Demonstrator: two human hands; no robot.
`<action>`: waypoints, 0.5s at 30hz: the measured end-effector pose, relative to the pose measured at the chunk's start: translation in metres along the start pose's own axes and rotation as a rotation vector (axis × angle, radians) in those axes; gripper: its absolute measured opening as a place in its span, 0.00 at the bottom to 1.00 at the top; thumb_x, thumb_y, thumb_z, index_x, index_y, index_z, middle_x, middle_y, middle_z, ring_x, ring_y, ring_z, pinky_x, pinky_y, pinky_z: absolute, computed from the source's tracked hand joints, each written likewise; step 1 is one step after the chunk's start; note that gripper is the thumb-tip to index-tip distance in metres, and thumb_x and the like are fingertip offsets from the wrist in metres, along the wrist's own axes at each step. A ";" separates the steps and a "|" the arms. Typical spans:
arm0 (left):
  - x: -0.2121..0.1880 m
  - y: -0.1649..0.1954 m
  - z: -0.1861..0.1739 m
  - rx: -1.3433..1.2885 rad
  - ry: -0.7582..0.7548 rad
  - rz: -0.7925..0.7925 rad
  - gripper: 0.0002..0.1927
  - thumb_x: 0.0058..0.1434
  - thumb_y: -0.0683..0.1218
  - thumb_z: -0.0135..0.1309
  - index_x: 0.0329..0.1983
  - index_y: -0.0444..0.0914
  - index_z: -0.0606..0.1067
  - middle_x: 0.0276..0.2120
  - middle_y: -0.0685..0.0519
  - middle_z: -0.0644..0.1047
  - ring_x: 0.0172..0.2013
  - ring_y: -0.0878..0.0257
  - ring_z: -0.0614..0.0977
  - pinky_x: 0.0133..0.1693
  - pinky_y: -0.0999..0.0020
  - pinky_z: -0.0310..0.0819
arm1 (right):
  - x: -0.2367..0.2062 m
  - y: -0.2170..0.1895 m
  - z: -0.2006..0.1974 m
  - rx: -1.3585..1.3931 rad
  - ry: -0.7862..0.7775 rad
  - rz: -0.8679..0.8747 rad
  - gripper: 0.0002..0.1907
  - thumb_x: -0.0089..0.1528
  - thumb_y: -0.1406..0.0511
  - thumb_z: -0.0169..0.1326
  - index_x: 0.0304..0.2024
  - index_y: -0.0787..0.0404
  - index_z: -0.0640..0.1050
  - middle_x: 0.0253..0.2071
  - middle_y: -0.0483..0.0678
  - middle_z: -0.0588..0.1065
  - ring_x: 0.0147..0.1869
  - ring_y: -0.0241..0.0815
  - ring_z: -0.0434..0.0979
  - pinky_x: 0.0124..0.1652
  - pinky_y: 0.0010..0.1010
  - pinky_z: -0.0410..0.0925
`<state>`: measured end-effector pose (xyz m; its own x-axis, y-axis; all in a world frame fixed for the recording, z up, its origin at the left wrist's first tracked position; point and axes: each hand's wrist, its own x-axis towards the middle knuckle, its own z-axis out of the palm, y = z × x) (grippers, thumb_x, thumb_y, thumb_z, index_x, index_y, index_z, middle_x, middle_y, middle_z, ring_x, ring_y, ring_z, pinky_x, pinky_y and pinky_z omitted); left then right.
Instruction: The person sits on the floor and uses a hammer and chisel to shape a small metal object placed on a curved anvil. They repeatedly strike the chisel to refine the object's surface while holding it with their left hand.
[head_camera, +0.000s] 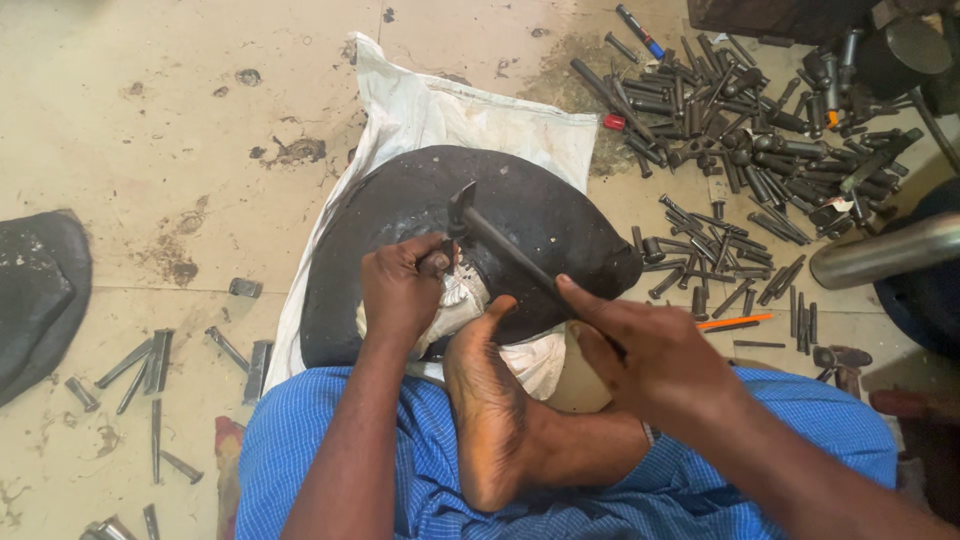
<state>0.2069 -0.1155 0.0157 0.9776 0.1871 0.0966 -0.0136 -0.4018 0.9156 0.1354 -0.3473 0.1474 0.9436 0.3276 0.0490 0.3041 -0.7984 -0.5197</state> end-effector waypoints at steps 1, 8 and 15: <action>0.000 0.000 0.000 0.008 0.005 0.019 0.12 0.56 0.37 0.61 0.41 0.43 0.85 0.31 0.49 0.85 0.30 0.63 0.87 0.34 0.68 0.76 | -0.002 0.002 0.001 -0.012 0.046 -0.006 0.27 0.60 0.67 0.61 0.63 0.55 0.75 0.27 0.53 0.79 0.24 0.41 0.79 0.27 0.34 0.71; -0.003 0.003 -0.001 0.048 -0.014 0.005 0.11 0.56 0.38 0.62 0.41 0.44 0.85 0.30 0.49 0.85 0.30 0.60 0.88 0.34 0.67 0.76 | -0.016 0.009 0.012 0.092 0.064 -0.098 0.27 0.61 0.67 0.59 0.64 0.57 0.75 0.31 0.52 0.78 0.26 0.39 0.78 0.29 0.31 0.72; -0.005 0.000 0.000 0.091 0.044 0.119 0.11 0.55 0.40 0.64 0.41 0.44 0.85 0.33 0.48 0.84 0.33 0.56 0.87 0.36 0.65 0.78 | -0.027 0.013 0.020 -0.005 0.190 -0.016 0.26 0.61 0.68 0.60 0.62 0.56 0.76 0.23 0.48 0.74 0.21 0.39 0.73 0.26 0.32 0.68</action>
<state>0.2022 -0.1169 0.0156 0.9601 0.1714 0.2209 -0.1076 -0.5028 0.8577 0.1113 -0.3566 0.1222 0.9463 0.2392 0.2175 0.3193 -0.7965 -0.5134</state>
